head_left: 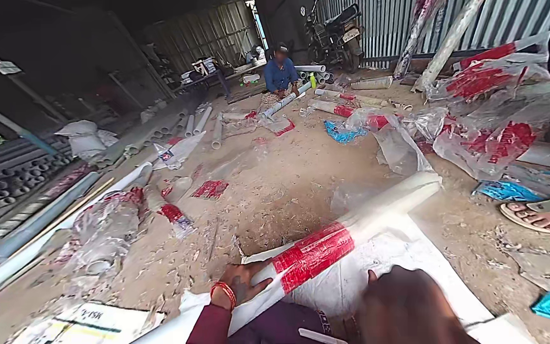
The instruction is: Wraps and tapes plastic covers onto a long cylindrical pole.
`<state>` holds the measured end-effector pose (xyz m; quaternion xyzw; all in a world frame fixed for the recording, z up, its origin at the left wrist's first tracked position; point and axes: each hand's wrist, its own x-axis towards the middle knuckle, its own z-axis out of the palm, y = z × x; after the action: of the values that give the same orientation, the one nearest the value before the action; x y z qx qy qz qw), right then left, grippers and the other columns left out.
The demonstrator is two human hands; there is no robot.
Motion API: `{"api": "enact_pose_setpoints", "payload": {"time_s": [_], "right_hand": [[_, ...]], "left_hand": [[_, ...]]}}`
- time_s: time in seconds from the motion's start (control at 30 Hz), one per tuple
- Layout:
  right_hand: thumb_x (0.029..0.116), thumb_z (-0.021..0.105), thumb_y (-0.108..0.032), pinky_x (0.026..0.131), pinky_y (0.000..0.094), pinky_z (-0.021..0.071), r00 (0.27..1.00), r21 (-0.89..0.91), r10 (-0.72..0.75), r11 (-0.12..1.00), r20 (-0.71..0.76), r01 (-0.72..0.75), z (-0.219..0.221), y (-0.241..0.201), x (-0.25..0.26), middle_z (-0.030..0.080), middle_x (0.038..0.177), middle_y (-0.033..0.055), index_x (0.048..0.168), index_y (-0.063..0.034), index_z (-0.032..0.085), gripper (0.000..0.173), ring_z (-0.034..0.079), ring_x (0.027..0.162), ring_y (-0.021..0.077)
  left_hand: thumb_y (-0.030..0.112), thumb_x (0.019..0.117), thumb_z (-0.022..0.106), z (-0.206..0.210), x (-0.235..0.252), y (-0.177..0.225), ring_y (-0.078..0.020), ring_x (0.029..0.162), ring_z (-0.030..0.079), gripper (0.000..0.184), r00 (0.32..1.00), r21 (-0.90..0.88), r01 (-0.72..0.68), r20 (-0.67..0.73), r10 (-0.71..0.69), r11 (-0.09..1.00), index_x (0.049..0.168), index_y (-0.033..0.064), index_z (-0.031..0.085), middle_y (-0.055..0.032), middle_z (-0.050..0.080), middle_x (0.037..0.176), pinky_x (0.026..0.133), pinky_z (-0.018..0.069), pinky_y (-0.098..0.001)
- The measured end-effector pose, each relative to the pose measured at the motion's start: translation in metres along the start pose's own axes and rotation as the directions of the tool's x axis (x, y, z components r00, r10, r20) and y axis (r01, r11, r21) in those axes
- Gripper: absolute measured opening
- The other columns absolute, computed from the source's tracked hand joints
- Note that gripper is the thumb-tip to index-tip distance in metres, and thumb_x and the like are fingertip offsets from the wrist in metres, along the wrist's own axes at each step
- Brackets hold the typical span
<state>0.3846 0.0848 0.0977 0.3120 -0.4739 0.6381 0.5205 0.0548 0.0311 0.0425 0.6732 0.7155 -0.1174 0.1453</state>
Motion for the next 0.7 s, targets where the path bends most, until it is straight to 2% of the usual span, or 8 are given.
{"api": "enact_pose_setpoints", "payload": {"time_s": [0.03,0.1,0.17,0.23,0.3,0.43,0.6,0.7], "right_hand": [[0.1062,0.056,-0.03,0.092,0.0291,0.0591,0.998,-0.303,0.065,0.951,-0.018,-0.068,-0.011,0.024,-0.006,0.076,0.111,0.003,0.118,-0.0094,0.071,0.028,0.072,0.104,0.0114],[0.091,0.075,-0.023,0.103,0.0354,0.0532,0.978,-0.836,0.155,0.512,-0.138,-0.199,-0.029,0.089,-0.037,0.073,0.123,0.0082,0.125,-0.0033,0.071,0.04,0.067,0.118,0.0184],[0.0779,0.084,-0.029,0.104,0.0508,0.0509,0.934,-0.976,0.319,0.091,-0.161,-0.199,-0.039,0.144,-0.076,0.069,0.134,0.0121,0.132,-0.0032,0.067,0.062,0.064,0.128,0.03],[0.076,0.088,-0.03,0.11,0.0514,0.045,0.836,-0.984,0.519,-0.112,-0.177,-0.138,-0.04,0.173,-0.099,0.058,0.149,0.0105,0.146,-0.006,0.057,0.08,0.053,0.141,0.0281],[0.0756,0.088,-0.026,0.112,0.0498,0.0432,0.8,-0.971,0.571,-0.234,-0.184,-0.056,-0.037,0.186,-0.111,0.055,0.153,0.0093,0.15,-0.0073,0.052,0.084,0.049,0.144,0.0259],[0.0705,0.091,-0.022,0.106,0.0453,0.0506,0.827,-0.959,0.541,-0.283,-0.153,0.007,-0.042,0.188,-0.098,0.071,0.128,0.0118,0.131,-0.005,0.067,0.067,0.066,0.123,0.0279],[0.0896,0.075,-0.006,0.111,0.0523,0.0431,0.632,-0.976,0.75,-0.083,-0.194,-0.201,-0.047,0.17,-0.06,0.069,0.125,0.0197,0.115,0.0017,0.071,0.027,0.063,0.124,0.0361],[0.0826,0.078,-0.004,0.092,0.0504,0.0535,0.756,-0.988,0.638,-0.12,-0.151,-0.096,-0.042,0.174,-0.069,0.073,0.105,0.0179,0.096,0.0025,0.073,0.015,0.07,0.106,0.0345]], "left_hand": [[0.055,0.1017,0.053,0.0,-0.001,0.001,-0.0396,0.119,0.068,0.059,1.0,-0.014,-0.007,-0.009,0.006,1.0,0.152,0.0249,0.052,-0.0143,0.068,0.135,0.101,0.0492,-0.0624],[0.052,0.1005,0.057,0.0,0.001,-0.001,-0.0408,0.118,0.068,0.058,0.999,-0.057,-0.028,-0.025,0.027,0.998,0.15,0.0219,0.055,-0.017,0.07,0.13,0.103,0.0488,-0.0619],[0.05,0.1006,0.059,-0.005,0.008,-0.007,-0.0415,0.118,0.068,0.057,1.0,-0.125,-0.025,0.004,0.026,0.992,0.149,0.0197,0.057,-0.0208,0.071,0.126,0.106,0.0469,-0.0591],[0.047,0.1004,0.061,-0.009,0.017,-0.018,-0.04,0.114,0.069,0.054,0.999,-0.199,-0.012,0.036,0.02,0.98,0.148,0.0208,0.058,-0.0214,0.073,0.122,0.106,0.0468,-0.0568],[0.046,0.1002,0.062,-0.004,0.024,-0.03,-0.036,0.113,0.07,0.052,0.998,-0.268,-0.015,0.057,0.032,0.963,0.146,0.0212,0.059,-0.0188,0.073,0.123,0.105,0.0479,-0.0543],[0.047,0.0993,0.062,-0.003,0.031,-0.038,-0.0339,0.117,0.069,0.054,0.997,-0.308,-0.034,0.053,0.052,0.951,0.145,0.0196,0.061,-0.0166,0.073,0.125,0.107,0.047,-0.0536],[0.046,0.1,0.062,-0.004,0.027,-0.035,-0.0367,0.112,0.071,0.052,0.997,-0.289,-0.059,0.034,0.072,0.956,0.144,0.0181,0.062,-0.0187,0.073,0.122,0.104,0.0486,-0.0561],[0.044,0.1001,0.062,-0.005,0.023,-0.028,-0.0432,0.111,0.07,0.052,0.996,-0.247,-0.086,0.002,0.089,0.965,0.143,0.016,0.062,-0.0236,0.073,0.12,0.102,0.0475,-0.06]]}}
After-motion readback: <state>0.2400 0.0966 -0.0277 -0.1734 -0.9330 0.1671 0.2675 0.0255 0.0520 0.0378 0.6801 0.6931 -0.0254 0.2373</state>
